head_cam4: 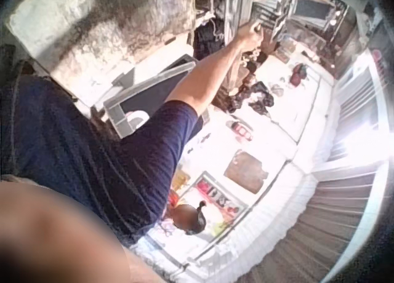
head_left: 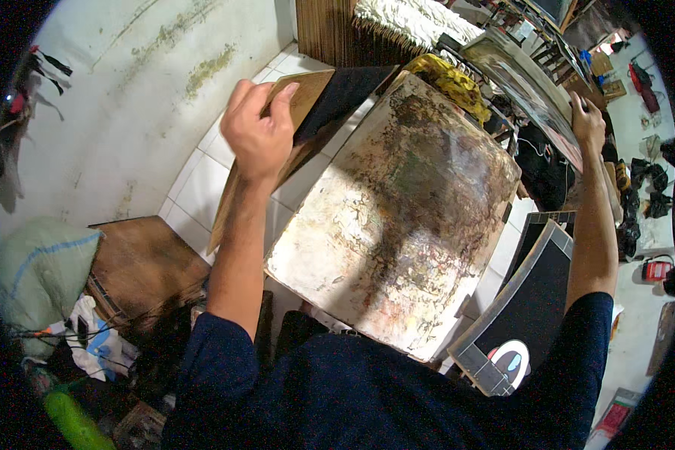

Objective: The person repeatedly aligns a screen printing frame over a black t-shirt and uses a squeegee to pull ink across the mesh, then lifts the frame to reveal the printed design. The cycle of alignment, squeegee pass, and lift repeats throughout the clip.

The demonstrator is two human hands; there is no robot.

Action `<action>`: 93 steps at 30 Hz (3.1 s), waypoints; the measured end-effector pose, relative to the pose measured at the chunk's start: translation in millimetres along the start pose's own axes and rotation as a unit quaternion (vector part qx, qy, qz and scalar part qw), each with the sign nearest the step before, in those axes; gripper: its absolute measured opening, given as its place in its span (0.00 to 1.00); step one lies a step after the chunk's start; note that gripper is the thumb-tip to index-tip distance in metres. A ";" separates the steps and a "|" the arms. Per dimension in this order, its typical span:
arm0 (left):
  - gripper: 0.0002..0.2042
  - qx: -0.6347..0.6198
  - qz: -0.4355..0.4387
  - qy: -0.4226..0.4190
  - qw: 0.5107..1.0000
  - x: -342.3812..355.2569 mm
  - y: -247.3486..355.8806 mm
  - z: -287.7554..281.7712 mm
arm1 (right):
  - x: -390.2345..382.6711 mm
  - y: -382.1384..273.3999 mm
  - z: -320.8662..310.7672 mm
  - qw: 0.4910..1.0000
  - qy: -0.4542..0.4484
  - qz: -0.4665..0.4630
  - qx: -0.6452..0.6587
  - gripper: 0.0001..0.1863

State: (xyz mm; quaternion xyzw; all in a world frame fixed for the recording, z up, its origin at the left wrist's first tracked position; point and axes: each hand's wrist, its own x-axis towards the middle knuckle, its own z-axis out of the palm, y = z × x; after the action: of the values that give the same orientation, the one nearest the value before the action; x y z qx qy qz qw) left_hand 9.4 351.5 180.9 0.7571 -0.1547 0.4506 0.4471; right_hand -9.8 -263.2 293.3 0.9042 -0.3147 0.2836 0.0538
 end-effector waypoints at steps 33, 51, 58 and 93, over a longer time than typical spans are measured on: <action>0.23 0.009 -0.569 -0.195 0.799 -264.4 -117.7 -134.3 | -12.1 -28.1 -18.9 0.998 0.029 -0.035 0.049 0.34; 0.31 0.130 -0.282 -0.530 0.789 -244.2 -112.6 -113.8 | -37.4 -40.9 -34.9 0.994 -0.013 0.060 0.087 0.34; 0.30 0.129 -0.267 -0.529 0.795 -237.9 -105.6 -100.6 | -21.5 -51.4 -41.3 0.996 -0.012 0.059 0.062 0.32; 0.46 -0.144 0.217 -0.635 0.727 -281.9 59.5 278.1 | -2.6 -43.3 -63.8 0.996 -0.002 0.010 0.091 0.33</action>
State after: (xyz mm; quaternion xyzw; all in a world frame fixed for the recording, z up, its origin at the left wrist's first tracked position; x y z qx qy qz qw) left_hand -31.1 44.0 -72.5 0.7387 -0.6256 -0.0781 0.2385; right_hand -16.0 -209.7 348.5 0.9027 -0.2969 0.3099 -0.0318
